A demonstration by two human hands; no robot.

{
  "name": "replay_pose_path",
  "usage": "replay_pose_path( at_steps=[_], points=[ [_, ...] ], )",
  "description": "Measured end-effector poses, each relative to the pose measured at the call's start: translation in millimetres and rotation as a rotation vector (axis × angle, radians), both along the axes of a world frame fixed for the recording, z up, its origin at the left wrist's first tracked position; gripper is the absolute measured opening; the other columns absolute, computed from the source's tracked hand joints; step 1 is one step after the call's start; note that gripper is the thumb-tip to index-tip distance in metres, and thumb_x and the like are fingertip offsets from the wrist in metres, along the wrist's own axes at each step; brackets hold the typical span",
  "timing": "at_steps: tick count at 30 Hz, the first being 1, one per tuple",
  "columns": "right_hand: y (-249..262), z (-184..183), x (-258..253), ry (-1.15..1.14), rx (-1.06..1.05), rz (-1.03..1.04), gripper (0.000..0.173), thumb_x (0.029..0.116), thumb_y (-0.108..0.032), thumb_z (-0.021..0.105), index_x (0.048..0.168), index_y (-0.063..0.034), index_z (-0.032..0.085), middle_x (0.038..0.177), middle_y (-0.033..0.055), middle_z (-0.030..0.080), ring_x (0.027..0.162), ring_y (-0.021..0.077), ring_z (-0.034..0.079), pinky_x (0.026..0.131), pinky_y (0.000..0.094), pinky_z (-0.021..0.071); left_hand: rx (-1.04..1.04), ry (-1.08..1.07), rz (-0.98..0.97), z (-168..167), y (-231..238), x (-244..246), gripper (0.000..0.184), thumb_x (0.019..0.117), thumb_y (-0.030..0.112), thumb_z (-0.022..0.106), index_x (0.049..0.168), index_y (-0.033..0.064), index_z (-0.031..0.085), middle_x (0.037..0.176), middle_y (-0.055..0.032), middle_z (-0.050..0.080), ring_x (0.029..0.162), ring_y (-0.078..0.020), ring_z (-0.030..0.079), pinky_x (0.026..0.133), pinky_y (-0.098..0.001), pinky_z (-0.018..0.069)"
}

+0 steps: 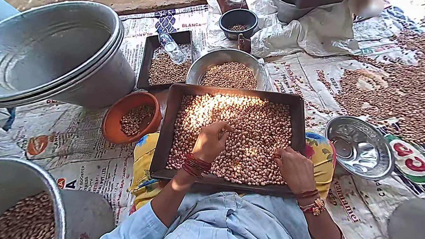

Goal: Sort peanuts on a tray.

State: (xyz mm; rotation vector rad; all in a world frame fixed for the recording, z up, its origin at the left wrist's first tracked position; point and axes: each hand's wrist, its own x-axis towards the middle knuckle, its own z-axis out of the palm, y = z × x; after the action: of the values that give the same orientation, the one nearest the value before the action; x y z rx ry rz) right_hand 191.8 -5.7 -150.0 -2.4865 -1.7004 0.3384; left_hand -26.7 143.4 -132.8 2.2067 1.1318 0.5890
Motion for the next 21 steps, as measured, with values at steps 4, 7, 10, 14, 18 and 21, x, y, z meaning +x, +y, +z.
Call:
replay_pose_path(
  at_steps=[4,7,10,14,18,21],
  points=[
    [-2.9,-1.6,-1.4,0.000,0.011,-0.001,0.020,0.0939,-0.006,0.067,0.111,-0.0015,0.075,0.106,0.0246,0.072,0.096,0.0453,0.071,0.077,0.0605,0.0538,0.092,0.070,-0.092,-7.3,-5.3,13.8,0.022,0.0999,0.015,0.060,0.111,0.0047,0.076,0.100,-0.0156,0.073,0.081,-0.0281,0.068,0.078,-0.0450,0.0560],
    [-3.2,-0.4,-2.0,-0.015,-0.040,0.015,0.022,0.0940,-0.004,0.066,0.114,-0.0022,0.075,0.107,0.0245,0.072,0.097,0.0445,0.071,0.079,0.0594,0.0538,0.077,0.217,-0.110,-7.3,-9.7,26.4,0.025,0.1000,0.021,0.064,0.117,0.0051,0.074,0.110,-0.0192,0.072,0.097,-0.0376,0.072,0.084,-0.0532,0.0574],
    [-1.5,2.6,-2.3,-0.028,-0.121,0.024,0.025,0.0951,-0.005,0.065,0.118,-0.0029,0.073,0.110,0.0234,0.071,0.100,0.0428,0.070,0.081,0.0571,0.0536,0.053,0.247,-0.128,-9.0,-9.1,30.2,0.026,0.1014,0.021,0.062,0.118,0.0048,0.073,0.112,-0.0197,0.072,0.100,-0.0376,0.072,0.085,-0.0532,0.0571],
    [-1.1,2.0,-1.6,-0.022,-0.170,0.038,0.023,0.0963,-0.005,0.062,0.117,0.0012,0.070,0.111,0.0247,0.070,0.102,0.0435,0.069,0.083,0.0566,0.0533,-0.088,-0.127,0.005,-6.0,8.2,5.5,0.019,0.0970,0.021,0.068,0.106,0.0046,0.074,0.077,-0.0006,0.065,0.065,-0.0048,0.053,0.065,-0.0243,0.0464],
    [-3.6,0.5,5.4,0.072,-0.045,0.034,0.023,0.0964,-0.009,0.062,0.115,0.0025,0.070,0.109,0.0264,0.070,0.098,0.0455,0.070,0.080,0.0607,0.0531,-0.190,-0.255,0.144,-2.1,22.8,-30.7,0.020,0.0947,0.011,0.053,0.109,0.0037,0.065,0.073,0.0046,0.058,0.059,0.0015,0.048,0.058,-0.0186,0.0412],
    [-4.5,-4.7,24.1,0.334,0.303,0.019,0.021,0.0880,-0.014,0.066,0.104,-0.0013,0.071,0.080,0.0117,0.065,0.068,0.0258,0.061,0.062,0.0455,0.0492,-0.055,-0.049,0.066,-9.8,14.1,-38.2,0.023,0.0953,0.015,0.058,0.109,0.0055,0.073,0.068,0.0031,0.055,0.058,-0.0044,0.045,0.059,-0.0253,0.0405]
  ],
)
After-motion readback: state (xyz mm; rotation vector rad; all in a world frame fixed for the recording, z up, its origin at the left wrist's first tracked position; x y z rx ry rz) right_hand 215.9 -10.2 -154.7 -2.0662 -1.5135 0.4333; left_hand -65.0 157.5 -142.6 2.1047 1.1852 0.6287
